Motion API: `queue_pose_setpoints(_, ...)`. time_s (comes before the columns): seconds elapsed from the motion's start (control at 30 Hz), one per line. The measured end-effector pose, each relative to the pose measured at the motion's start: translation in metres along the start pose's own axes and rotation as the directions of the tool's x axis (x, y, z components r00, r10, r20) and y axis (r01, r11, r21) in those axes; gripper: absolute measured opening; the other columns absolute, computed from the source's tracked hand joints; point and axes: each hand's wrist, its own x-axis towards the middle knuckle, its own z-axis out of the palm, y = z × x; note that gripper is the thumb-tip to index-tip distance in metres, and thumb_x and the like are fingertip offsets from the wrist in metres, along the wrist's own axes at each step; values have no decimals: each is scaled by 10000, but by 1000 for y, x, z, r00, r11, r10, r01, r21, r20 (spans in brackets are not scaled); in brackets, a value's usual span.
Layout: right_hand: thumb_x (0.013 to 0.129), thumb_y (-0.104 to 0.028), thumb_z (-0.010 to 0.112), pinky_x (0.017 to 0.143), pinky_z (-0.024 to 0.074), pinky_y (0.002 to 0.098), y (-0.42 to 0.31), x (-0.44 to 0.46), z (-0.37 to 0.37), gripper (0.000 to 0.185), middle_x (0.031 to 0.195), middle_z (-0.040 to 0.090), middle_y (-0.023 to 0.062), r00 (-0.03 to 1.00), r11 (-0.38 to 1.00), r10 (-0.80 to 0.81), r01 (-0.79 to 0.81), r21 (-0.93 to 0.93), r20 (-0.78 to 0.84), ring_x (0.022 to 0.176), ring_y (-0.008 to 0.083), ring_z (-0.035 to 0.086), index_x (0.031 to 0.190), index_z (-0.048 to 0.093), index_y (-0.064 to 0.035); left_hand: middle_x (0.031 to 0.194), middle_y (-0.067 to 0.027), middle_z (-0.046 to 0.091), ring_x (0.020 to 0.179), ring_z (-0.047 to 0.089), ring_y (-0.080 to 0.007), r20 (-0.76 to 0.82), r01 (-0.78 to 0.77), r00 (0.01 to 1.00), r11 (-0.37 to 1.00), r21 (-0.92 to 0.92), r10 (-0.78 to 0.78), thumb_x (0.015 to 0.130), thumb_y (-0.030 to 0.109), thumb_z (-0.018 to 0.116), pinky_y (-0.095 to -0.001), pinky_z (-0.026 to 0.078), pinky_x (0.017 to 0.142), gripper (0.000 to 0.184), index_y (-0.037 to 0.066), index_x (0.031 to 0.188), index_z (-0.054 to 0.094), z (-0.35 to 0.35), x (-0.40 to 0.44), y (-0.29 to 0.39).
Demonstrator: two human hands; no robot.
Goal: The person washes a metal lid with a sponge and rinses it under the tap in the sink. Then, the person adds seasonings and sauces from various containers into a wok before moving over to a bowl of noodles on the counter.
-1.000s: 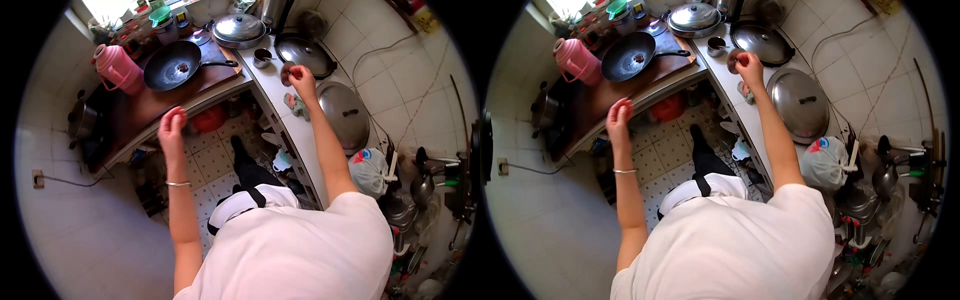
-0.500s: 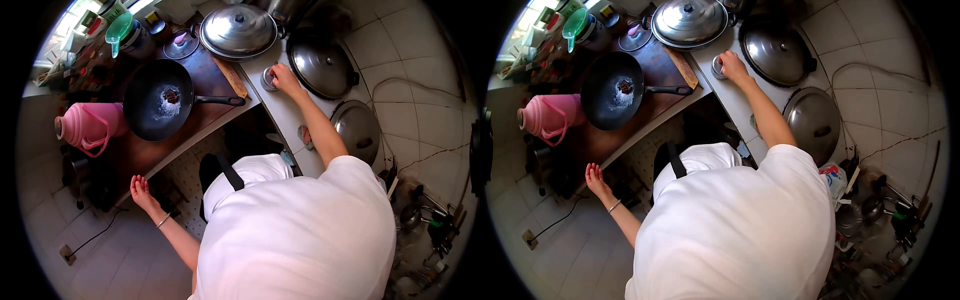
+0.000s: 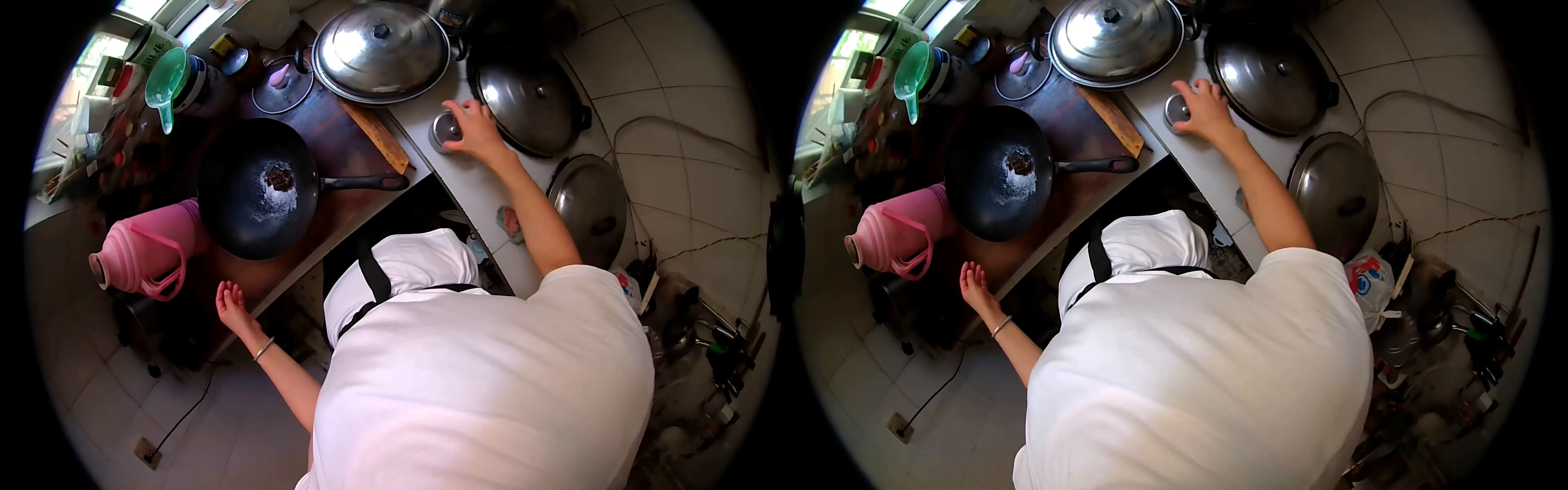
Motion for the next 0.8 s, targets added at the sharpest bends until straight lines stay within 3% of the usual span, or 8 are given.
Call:
queue_pose_setpoints(0.07, 597, -205, 829, 906, 402, 514, -4, 0, 18, 850, 1262, 392, 165, 988, 972, 49, -13, -234, 148, 1132, 388, 418, 1320, 389, -282, 1107, -64, 619, 968, 604, -152, -6, 12, 1000, 1000, 7, -12, 939, 141, 527, -264, 484, 829, 250, 62, 1174, 562, 0, 7, -2)
queue_pose_setpoints(0.17, 551, -215, 872, 893, 394, 543, -1, 4, 32, 938, 1243, 390, 180, 972, 943, 167, -109, -315, 165, 1127, 396, 424, 1328, 353, -295, 1103, -65, 621, 960, 607, -152, -17, 20, 1000, 1000, -1, -20, 938, 138, 526, -266, 485, 828, 248, 61, 1171, 564, 0, 12, -2)
queue_pose_setpoints(0.3, 524, -228, 886, 891, 428, 500, 3, 6, 34, 991, 1209, 401, 189, 967, 968, 186, -150, -200, 172, 1108, 404, 449, 1333, 319, -295, 1103, -61, 620, 940, 601, -132, -55, 38, 998, 999, -8, -38, 949, 126, 503, -242, 482, 811, 231, 55, 1159, 567, -2, 12, -5)
queue_pose_setpoints(0.47, 509, -229, 891, 882, 447, 489, 3, 7, 30, 1030, 1203, 404, 199, 966, 969, 169, -127, -213, 196, 1093, 413, 464, 1347, 295, -290, 1110, -73, 618, 942, 609, -158, -62, 68, 996, 997, -41, -71, 939, 134, 519, -262, 496, 801, 256, 54, 1178, 563, -11, 16, -20)
queue_pose_setpoints(0.6, 515, -174, 871, 910, 447, 482, 7, 6, 37, 1011, 1223, 395, 221, 976, 970, 139, -100, -224, 166, 1102, 438, 457, 1354, 315, -271, 1106, -70, 622, 922, 613, -147, -76, 83, 993, 996, -35, -86, 940, 136, 523, -245, 497, 785, 252, 70, 1179, 570, -12, 14, -24)
queue_pose_setpoints(0.77, 455, -89, 869, 971, 405, 483, 25, 11, 44, 1034, 1238, 366, 238, 984, 994, 101, -93, -58, 147, 1149, 469, 399, 1329, 342, -254, 1072, -49, 626, 885, 605, -108, -135, 132, 981, 989, -65, -140, 944, 108, 510, -216, 500, 732, 219, 69, 1146, 586, -6, 17, -27)
queue_pose_setpoints(0.8, 455, -97, 869, 964, 410, 488, 16, 10, 35, 1017, 1239, 361, 235, 975, 987, 153, -144, -70, 163, 1142, 469, 402, 1314, 349, -255, 1062, -44, 629, 865, 606, -101, -145, 134, 979, 989, -68, -143, 945, 107, 506, -212, 496, 728, 216, 69, 1142, 587, -4, 17, -27)
